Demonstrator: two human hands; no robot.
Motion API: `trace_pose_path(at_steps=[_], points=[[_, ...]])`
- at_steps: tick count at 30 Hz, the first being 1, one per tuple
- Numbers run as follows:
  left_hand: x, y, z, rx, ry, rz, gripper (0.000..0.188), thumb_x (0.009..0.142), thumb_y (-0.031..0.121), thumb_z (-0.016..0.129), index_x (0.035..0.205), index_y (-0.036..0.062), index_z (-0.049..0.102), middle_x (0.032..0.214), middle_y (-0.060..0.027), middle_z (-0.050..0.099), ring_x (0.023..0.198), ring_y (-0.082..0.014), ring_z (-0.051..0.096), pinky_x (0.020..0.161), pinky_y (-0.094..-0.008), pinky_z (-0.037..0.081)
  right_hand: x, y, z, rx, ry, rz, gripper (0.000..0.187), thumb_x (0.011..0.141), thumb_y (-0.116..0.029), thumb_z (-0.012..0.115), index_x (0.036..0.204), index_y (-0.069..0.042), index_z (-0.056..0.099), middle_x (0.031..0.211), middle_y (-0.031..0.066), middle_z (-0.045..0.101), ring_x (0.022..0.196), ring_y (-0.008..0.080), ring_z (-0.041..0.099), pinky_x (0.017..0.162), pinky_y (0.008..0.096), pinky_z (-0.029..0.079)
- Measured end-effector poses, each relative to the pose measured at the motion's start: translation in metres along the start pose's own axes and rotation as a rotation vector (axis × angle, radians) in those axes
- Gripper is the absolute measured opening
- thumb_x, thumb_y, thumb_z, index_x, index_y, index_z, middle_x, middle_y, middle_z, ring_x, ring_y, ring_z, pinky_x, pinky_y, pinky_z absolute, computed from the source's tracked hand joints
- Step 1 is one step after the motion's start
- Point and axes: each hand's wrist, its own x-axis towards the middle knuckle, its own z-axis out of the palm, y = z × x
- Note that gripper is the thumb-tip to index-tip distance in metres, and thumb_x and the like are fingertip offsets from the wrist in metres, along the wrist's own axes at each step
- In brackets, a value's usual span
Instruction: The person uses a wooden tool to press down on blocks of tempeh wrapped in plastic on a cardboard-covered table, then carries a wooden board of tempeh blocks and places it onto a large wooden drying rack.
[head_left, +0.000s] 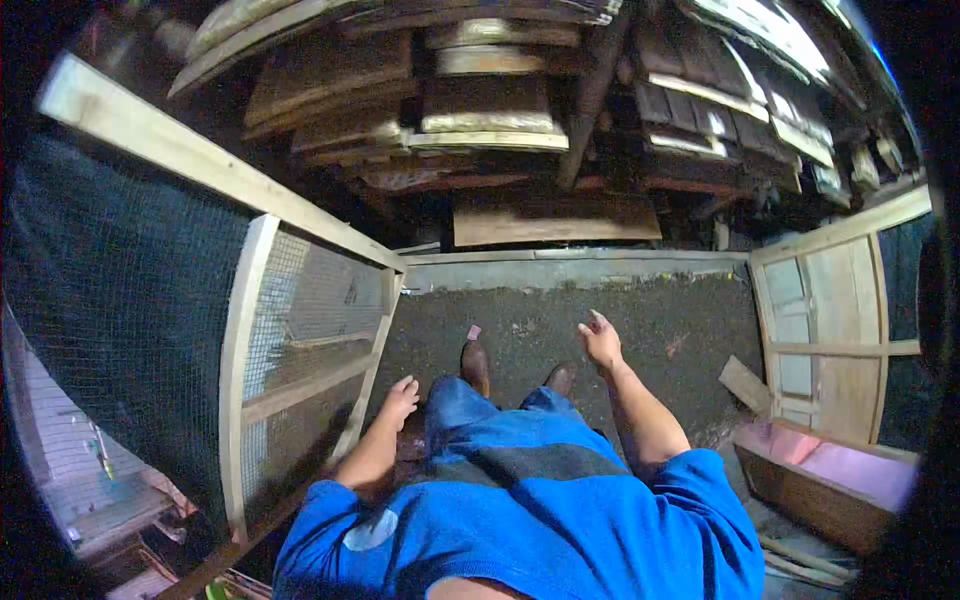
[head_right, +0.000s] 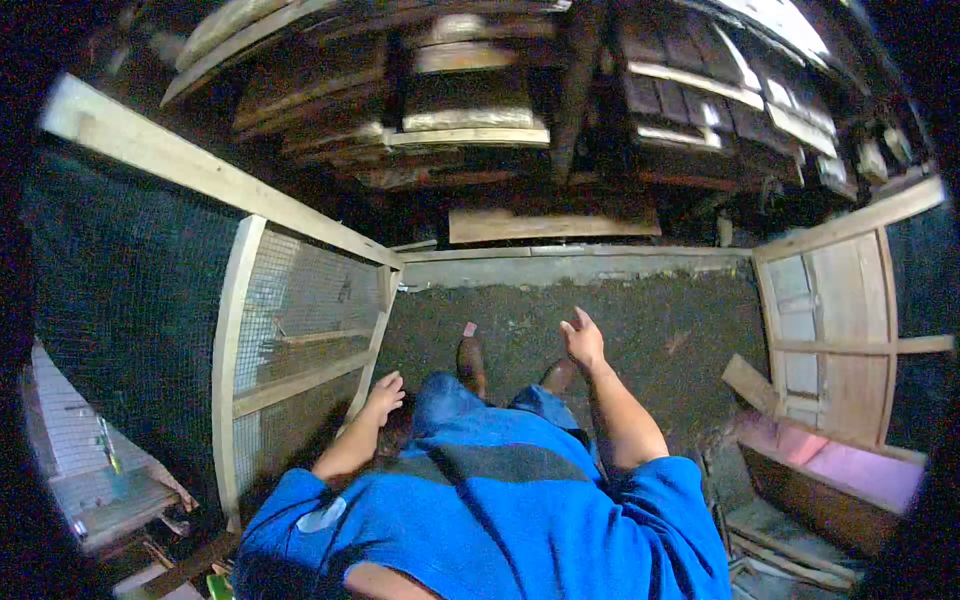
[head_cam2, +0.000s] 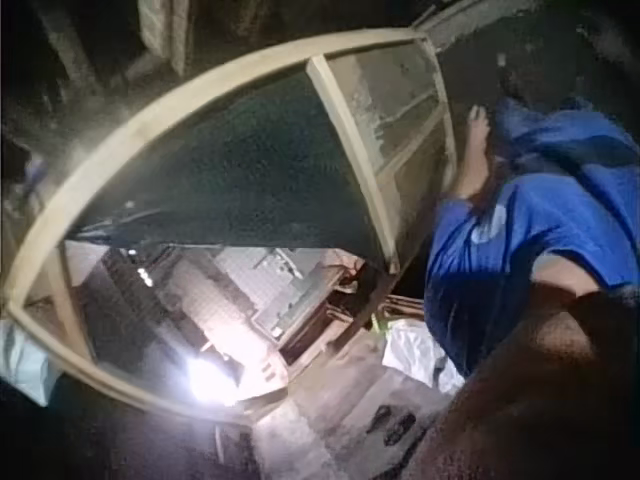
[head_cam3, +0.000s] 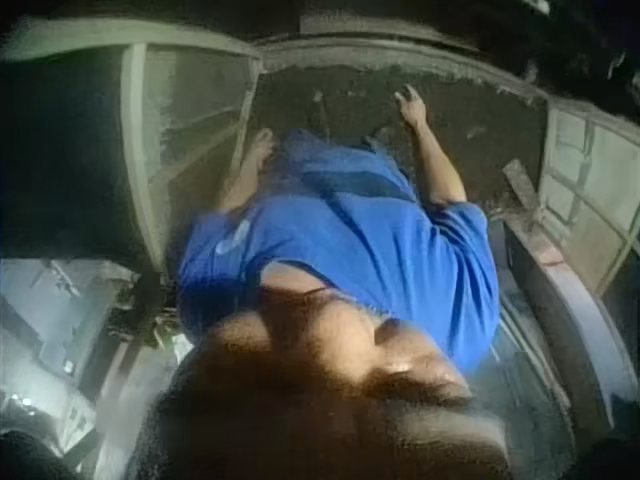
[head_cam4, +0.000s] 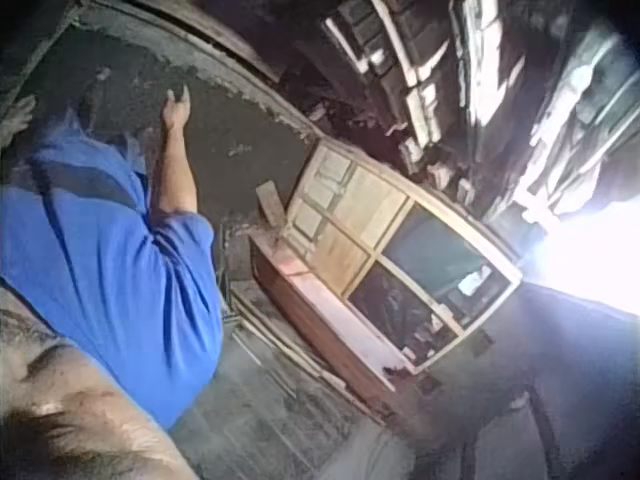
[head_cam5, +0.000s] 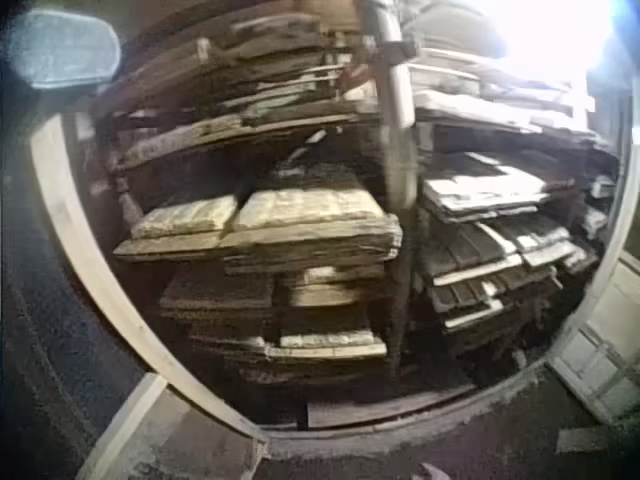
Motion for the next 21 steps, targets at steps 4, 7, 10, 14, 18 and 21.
trace_pose_path(at_steps=[4, 7, 10, 14, 18, 21], points=[[-0.019, 0.039, 0.041, 0.192, -0.122, -0.091, 0.053, 0.096, 0.036, 0.052, 0.141, 0.0102, 0.038, 0.119, -0.0137, 0.059, 0.089, -0.0245, 0.064, 0.069, -0.0373, 0.051, -0.01, 0.129, -0.009, -0.04, 0.111, 0.046, 0.058, 0.086, -0.027, 0.066, 0.134, -0.001, 0.048, 0.124, 0.0198, 0.06, 0.114, 0.0251, 0.059, 0.095, 0.0344, 0.046], [-0.023, 0.034, 0.053, 0.289, -0.108, -0.14, 0.047, 0.096, 0.036, 0.052, 0.135, 0.0093, 0.045, 0.103, -0.0112, 0.063, 0.072, -0.0205, 0.062, 0.055, -0.0334, 0.047, -0.055, 0.182, -0.032, 0.122, 0.115, 0.334, 0.058, 0.085, -0.031, 0.066, 0.13, 0.002, 0.052, 0.103, 0.0198, 0.069, 0.101, 0.0281, 0.065, 0.087, 0.0372, 0.049], [-0.02, 0.034, 0.068, 0.311, -0.077, -0.105, 0.041, 0.096, 0.037, 0.053, 0.126, 0.0088, 0.053, 0.082, -0.0068, 0.062, 0.054, -0.0149, 0.053, 0.043, -0.0316, 0.04, -0.1, 0.263, -0.053, -0.066, 0.108, 0.479, 0.048, 0.087, -0.042, 0.057, 0.108, 0.001, 0.065, 0.092, 0.0172, 0.069, 0.088, 0.0326, 0.067, 0.075, 0.0415, 0.052], [-0.026, 0.06, 0.121, 0.4, -0.099, -0.088, 0.035, 0.096, 0.036, 0.052, 0.114, 0.0068, 0.06, 0.079, -0.0054, 0.062, 0.052, -0.0133, 0.051, 0.044, -0.0306, 0.04, -0.134, 0.313, -0.1, 1.042, 0.468, 1.13, 0.027, 0.092, -0.03, 0.057, 0.098, -0.004, 0.057, 0.073, 0.0127, 0.058, 0.054, 0.0317, 0.055, 0.054, 0.0457, 0.049], [-0.003, 0.077, 0.168, 0.459, -0.182, 0.003, 0.029, 0.095, 0.032, 0.051, 0.107, 0.0077, 0.061, 0.08, -0.0045, 0.062, 0.053, -0.013, 0.051, 0.045, -0.0305, 0.04, -0.131, 0.331, -0.177, 1.514, 0.425, 0.852, 0.023, 0.097, -0.029, 0.051, 0.084, -0.011, 0.046, 0.062, 0.0048, 0.042, 0.044, 0.0181, 0.037, 0.037, 0.0337, 0.029], [0.009, 0.106, 0.213, 0.48, -0.234, 0.063, 0.024, 0.094, 0.029, 0.051, 0.101, 0.0087, 0.062, 0.079, -0.0037, 0.061, 0.053, -0.0126, 0.052, 0.046, -0.0301, 0.042, -0.104, 0.309, -0.258, 1.547, 0.473, 0.517, 0.022, 0.096, -0.03, 0.053, 0.087, -0.011, 0.05, 0.068, 0.0012, 0.048, 0.054, 0.0157, 0.045, 0.046, 0.0307, 0.039]])
